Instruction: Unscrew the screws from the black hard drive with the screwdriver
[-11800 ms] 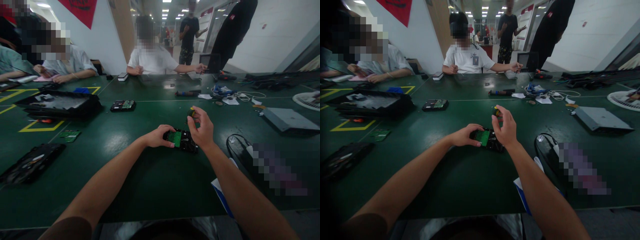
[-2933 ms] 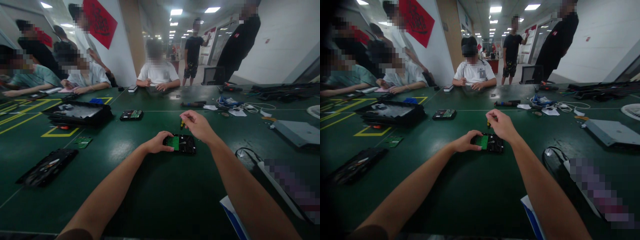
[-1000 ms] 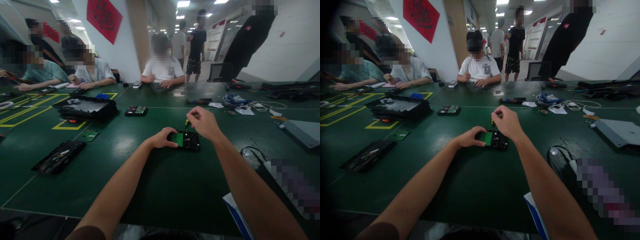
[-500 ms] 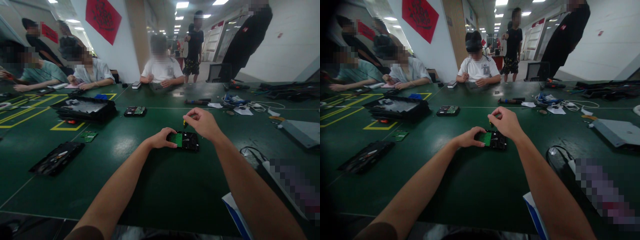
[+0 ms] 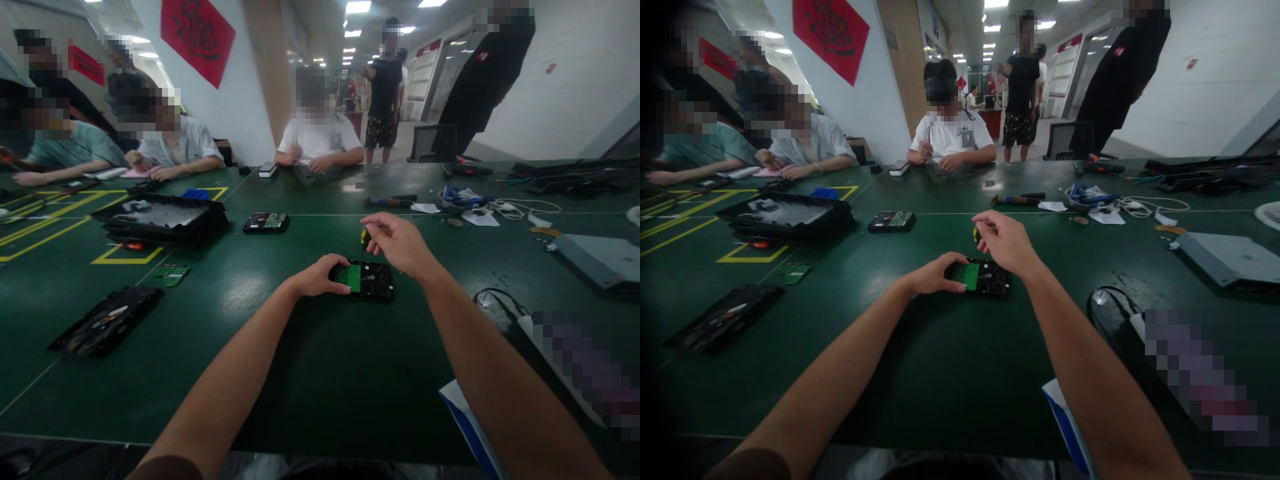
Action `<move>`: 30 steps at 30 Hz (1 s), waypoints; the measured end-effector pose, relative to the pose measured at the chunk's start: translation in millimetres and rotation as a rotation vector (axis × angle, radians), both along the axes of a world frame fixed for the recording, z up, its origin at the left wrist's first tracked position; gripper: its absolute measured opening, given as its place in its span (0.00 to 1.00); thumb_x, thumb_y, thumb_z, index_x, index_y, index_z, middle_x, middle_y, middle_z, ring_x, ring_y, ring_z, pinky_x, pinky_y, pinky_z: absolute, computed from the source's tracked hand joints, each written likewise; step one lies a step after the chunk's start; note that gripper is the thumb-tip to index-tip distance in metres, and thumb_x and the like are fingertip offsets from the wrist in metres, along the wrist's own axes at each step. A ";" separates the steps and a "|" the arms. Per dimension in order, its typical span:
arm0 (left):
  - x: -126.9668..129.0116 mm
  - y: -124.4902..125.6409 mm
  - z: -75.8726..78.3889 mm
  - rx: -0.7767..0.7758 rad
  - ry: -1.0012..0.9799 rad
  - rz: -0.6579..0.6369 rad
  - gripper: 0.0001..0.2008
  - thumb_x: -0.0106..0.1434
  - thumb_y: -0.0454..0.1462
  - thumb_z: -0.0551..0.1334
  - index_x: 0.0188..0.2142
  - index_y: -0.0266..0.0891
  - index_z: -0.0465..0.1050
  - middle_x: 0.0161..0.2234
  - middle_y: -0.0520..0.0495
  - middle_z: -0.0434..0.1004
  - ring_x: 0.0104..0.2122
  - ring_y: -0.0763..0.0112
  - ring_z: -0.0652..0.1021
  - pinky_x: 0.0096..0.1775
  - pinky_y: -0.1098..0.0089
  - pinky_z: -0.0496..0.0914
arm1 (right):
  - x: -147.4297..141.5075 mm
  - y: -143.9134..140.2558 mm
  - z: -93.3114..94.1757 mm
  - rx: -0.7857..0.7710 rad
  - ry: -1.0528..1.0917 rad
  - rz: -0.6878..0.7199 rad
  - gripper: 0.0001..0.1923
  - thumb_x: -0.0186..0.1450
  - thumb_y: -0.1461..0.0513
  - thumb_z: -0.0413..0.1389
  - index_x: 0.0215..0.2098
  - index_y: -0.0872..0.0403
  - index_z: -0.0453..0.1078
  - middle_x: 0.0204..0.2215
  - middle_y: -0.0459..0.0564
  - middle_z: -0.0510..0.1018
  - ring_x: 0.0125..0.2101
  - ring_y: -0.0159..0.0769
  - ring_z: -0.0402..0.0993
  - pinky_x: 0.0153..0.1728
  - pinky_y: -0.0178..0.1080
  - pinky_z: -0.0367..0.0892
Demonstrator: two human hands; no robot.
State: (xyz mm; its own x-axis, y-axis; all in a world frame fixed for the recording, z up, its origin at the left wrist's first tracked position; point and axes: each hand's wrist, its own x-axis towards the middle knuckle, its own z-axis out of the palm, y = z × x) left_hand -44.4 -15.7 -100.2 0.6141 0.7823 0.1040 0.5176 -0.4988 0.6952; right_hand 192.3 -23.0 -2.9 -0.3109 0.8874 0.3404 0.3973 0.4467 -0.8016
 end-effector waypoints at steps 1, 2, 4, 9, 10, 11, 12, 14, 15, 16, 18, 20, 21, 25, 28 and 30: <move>0.1 -0.3 0.1 -0.009 -0.005 0.001 0.40 0.53 0.54 0.72 0.61 0.44 0.65 0.61 0.40 0.66 0.60 0.54 0.68 0.62 0.55 0.62 | 0.2 -0.3 0.4 0.042 -0.030 -0.034 0.15 0.69 0.52 0.54 0.48 0.50 0.73 0.34 0.50 0.81 0.28 0.36 0.76 0.32 0.41 0.70; 0.2 -0.7 0.5 -0.021 -0.008 0.001 0.40 0.53 0.53 0.72 0.62 0.44 0.65 0.62 0.40 0.65 0.61 0.53 0.67 0.62 0.55 0.63 | 0.4 -0.6 1.0 0.080 -0.060 -0.074 0.13 0.68 0.52 0.56 0.44 0.50 0.74 0.35 0.51 0.81 0.29 0.36 0.76 0.33 0.41 0.70; 0.4 -1.6 1.9 -0.047 -0.004 0.001 0.41 0.53 0.53 0.72 0.62 0.45 0.64 0.63 0.40 0.64 0.62 0.52 0.67 0.61 0.54 0.63 | 1.0 -1.5 2.2 0.121 -0.107 -0.158 0.12 0.65 0.51 0.59 0.39 0.51 0.74 0.34 0.51 0.81 0.29 0.36 0.76 0.32 0.41 0.68; 0.5 -3.1 5.8 -0.062 -0.001 -0.004 0.41 0.53 0.53 0.72 0.63 0.47 0.64 0.66 0.41 0.62 0.63 0.51 0.65 0.63 0.51 0.59 | 1.4 -3.0 3.4 0.045 -0.069 -0.155 0.11 0.67 0.52 0.57 0.39 0.51 0.72 0.36 0.50 0.81 0.22 0.31 0.73 0.27 0.40 0.67; 0.5 -3.2 6.3 -0.062 -0.001 -0.007 0.41 0.53 0.53 0.72 0.63 0.46 0.64 0.66 0.41 0.62 0.63 0.51 0.65 0.63 0.51 0.59 | 1.1 -3.0 3.3 0.023 -0.048 -0.118 0.12 0.68 0.52 0.55 0.40 0.51 0.72 0.37 0.51 0.81 0.22 0.31 0.73 0.26 0.40 0.67; 0.6 -3.4 6.6 -0.063 0.000 -0.010 0.41 0.53 0.53 0.71 0.63 0.46 0.64 0.66 0.41 0.63 0.63 0.51 0.65 0.63 0.51 0.58 | 0.8 -2.9 3.2 -0.001 -0.029 -0.078 0.13 0.69 0.51 0.54 0.41 0.50 0.72 0.37 0.51 0.81 0.22 0.31 0.73 0.26 0.40 0.68; 0.7 -3.6 6.9 -0.065 -0.002 -0.010 0.40 0.53 0.53 0.71 0.63 0.46 0.64 0.66 0.40 0.63 0.63 0.51 0.65 0.64 0.51 0.58 | 0.5 -2.8 3.0 -0.024 -0.015 -0.041 0.14 0.70 0.50 0.52 0.42 0.50 0.72 0.35 0.50 0.81 0.23 0.32 0.74 0.27 0.40 0.69; 0.8 -4.1 7.3 -0.075 -0.007 -0.003 0.40 0.53 0.53 0.71 0.63 0.46 0.64 0.66 0.40 0.63 0.64 0.51 0.65 0.63 0.50 0.58 | 0.4 -2.2 2.6 -0.060 -0.001 0.011 0.16 0.72 0.51 0.50 0.46 0.50 0.73 0.30 0.49 0.80 0.25 0.34 0.75 0.29 0.41 0.70; 0.9 -4.3 7.4 -0.078 -0.008 0.003 0.40 0.53 0.53 0.72 0.62 0.47 0.65 0.66 0.41 0.63 0.64 0.51 0.65 0.63 0.50 0.58 | 0.6 -1.8 2.5 -0.066 -0.003 0.022 0.16 0.72 0.51 0.49 0.48 0.50 0.72 0.28 0.49 0.79 0.26 0.35 0.75 0.30 0.41 0.70; 0.9 -4.5 7.6 -0.081 -0.006 0.007 0.40 0.53 0.53 0.72 0.62 0.47 0.65 0.67 0.41 0.63 0.64 0.51 0.65 0.63 0.50 0.58 | 0.9 -1.3 2.3 -0.059 -0.012 0.024 0.16 0.72 0.52 0.50 0.50 0.49 0.72 0.28 0.49 0.79 0.27 0.36 0.75 0.31 0.41 0.71; 0.9 -4.4 7.6 -0.086 -0.004 0.008 0.41 0.52 0.53 0.72 0.63 0.47 0.65 0.67 0.41 0.62 0.64 0.51 0.65 0.63 0.50 0.58 | 2.0 -0.2 2.1 -0.009 -0.044 -0.002 0.15 0.71 0.52 0.52 0.49 0.49 0.73 0.33 0.50 0.80 0.28 0.36 0.74 0.32 0.42 0.70; 0.8 -3.9 7.3 -0.086 -0.006 0.001 0.40 0.53 0.53 0.72 0.62 0.47 0.65 0.67 0.41 0.61 0.65 0.52 0.65 0.64 0.51 0.57 | 3.5 0.9 1.9 0.049 -0.072 -0.045 0.13 0.69 0.51 0.55 0.44 0.49 0.75 0.38 0.51 0.81 0.31 0.37 0.75 0.33 0.42 0.70; 0.8 -3.5 7.1 -0.085 -0.006 -0.001 0.40 0.53 0.53 0.72 0.62 0.47 0.65 0.68 0.41 0.61 0.65 0.52 0.65 0.64 0.51 0.57 | 4.2 1.3 1.9 0.064 -0.080 -0.070 0.13 0.68 0.51 0.57 0.42 0.50 0.75 0.38 0.51 0.81 0.32 0.38 0.75 0.33 0.43 0.70; 1.0 -2.6 5.8 -0.082 0.006 0.004 0.39 0.53 0.53 0.71 0.62 0.47 0.65 0.68 0.41 0.60 0.65 0.51 0.64 0.65 0.49 0.54 | 5.7 1.1 2.7 0.033 -0.091 -0.142 0.11 0.65 0.52 0.59 0.36 0.51 0.73 0.35 0.51 0.81 0.28 0.36 0.74 0.30 0.42 0.68; 1.3 -2.9 5.2 -0.077 0.000 -0.002 0.39 0.54 0.53 0.71 0.62 0.46 0.64 0.68 0.40 0.60 0.67 0.52 0.62 0.66 0.49 0.52 | 4.5 -0.3 3.6 0.004 -0.047 -0.064 0.11 0.68 0.52 0.56 0.39 0.51 0.72 0.39 0.51 0.81 0.24 0.32 0.72 0.27 0.40 0.68; 1.4 -3.2 5.3 -0.074 0.001 -0.005 0.39 0.54 0.53 0.71 0.62 0.46 0.64 0.68 0.41 0.60 0.67 0.53 0.62 0.67 0.50 0.51 | 3.4 -0.6 3.5 -0.005 -0.029 -0.008 0.13 0.70 0.52 0.53 0.42 0.50 0.73 0.41 0.51 0.81 0.24 0.31 0.73 0.27 0.40 0.68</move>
